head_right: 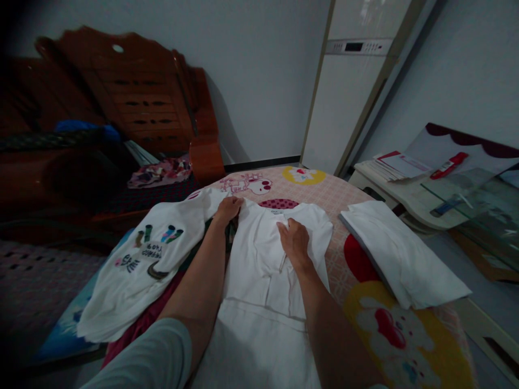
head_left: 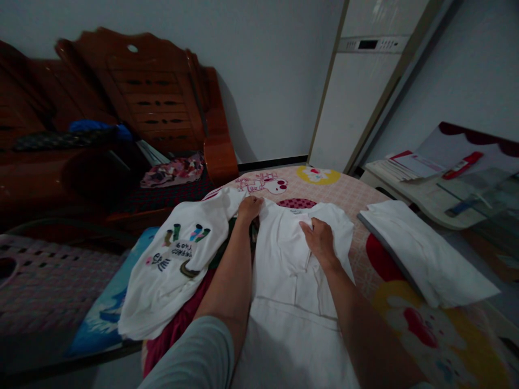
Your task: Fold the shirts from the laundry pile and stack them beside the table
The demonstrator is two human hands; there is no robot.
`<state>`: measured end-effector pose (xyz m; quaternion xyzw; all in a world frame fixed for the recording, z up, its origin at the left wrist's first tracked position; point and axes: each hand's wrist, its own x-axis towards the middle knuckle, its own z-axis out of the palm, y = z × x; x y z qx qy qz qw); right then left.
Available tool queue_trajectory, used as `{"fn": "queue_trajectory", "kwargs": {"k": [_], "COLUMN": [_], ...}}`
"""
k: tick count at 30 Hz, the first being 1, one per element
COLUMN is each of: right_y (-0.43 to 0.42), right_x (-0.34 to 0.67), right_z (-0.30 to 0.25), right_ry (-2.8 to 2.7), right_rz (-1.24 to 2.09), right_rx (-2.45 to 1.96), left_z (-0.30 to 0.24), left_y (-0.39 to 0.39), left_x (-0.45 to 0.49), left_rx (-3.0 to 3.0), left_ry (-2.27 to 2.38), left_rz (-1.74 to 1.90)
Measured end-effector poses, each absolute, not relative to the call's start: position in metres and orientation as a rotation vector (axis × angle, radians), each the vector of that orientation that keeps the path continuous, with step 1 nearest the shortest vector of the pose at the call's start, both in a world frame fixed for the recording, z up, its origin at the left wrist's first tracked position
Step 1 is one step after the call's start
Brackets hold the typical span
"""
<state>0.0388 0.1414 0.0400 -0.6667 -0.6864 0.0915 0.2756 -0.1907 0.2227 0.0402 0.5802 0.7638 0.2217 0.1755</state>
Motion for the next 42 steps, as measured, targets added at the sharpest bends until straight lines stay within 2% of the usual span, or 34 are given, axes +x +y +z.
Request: {"fn": "queue_trajectory", "kwargs": {"k": [4, 7, 12, 18, 26, 30, 33, 38, 42], "right_y": [0.146, 0.145, 0.143, 0.144, 0.143, 0.142, 0.140, 0.130, 0.125], "right_x": [0.045, 0.050, 0.061, 0.070, 0.070, 0.075, 0.075, 0.078, 0.097], "right_z": [0.042, 0.050, 0.062, 0.064, 0.064, 0.063, 0.072, 0.113, 0.133], "right_ry": [-1.744, -1.730, -1.900, -2.095, -2.164, -2.180, -2.064, -1.876, -1.895], "right_rz": [0.335, 0.404, 0.322, 0.392, 0.247, 0.267, 0.164, 0.039, 0.026], "right_rx": [-1.769, -1.945, -2.206, -2.249, -2.264, -2.303, -2.323, -2.144, -2.136], "left_z": [0.036, 0.032, 0.027, 0.031, 0.027, 0.024, 0.028, 0.064, 0.090], "left_y": [0.225, 0.226, 0.226, 0.219, 0.218, 0.217, 0.216, 0.213, 0.194], "left_x": [-0.185, -0.180, -0.176, -0.171, -0.171, -0.174, -0.175, -0.157, -0.121], "left_rx": [1.580, 1.590, 1.736, 1.808, 1.859, 1.828, 1.806, 1.983, 2.215], "left_ry": [2.164, 2.180, 2.232, 2.296, 2.339, 2.318, 2.300, 2.025, 1.685], "left_rz": [0.626, 0.661, 0.715, 0.576, 0.564, 0.633, 0.764, 0.980, 0.784]}}
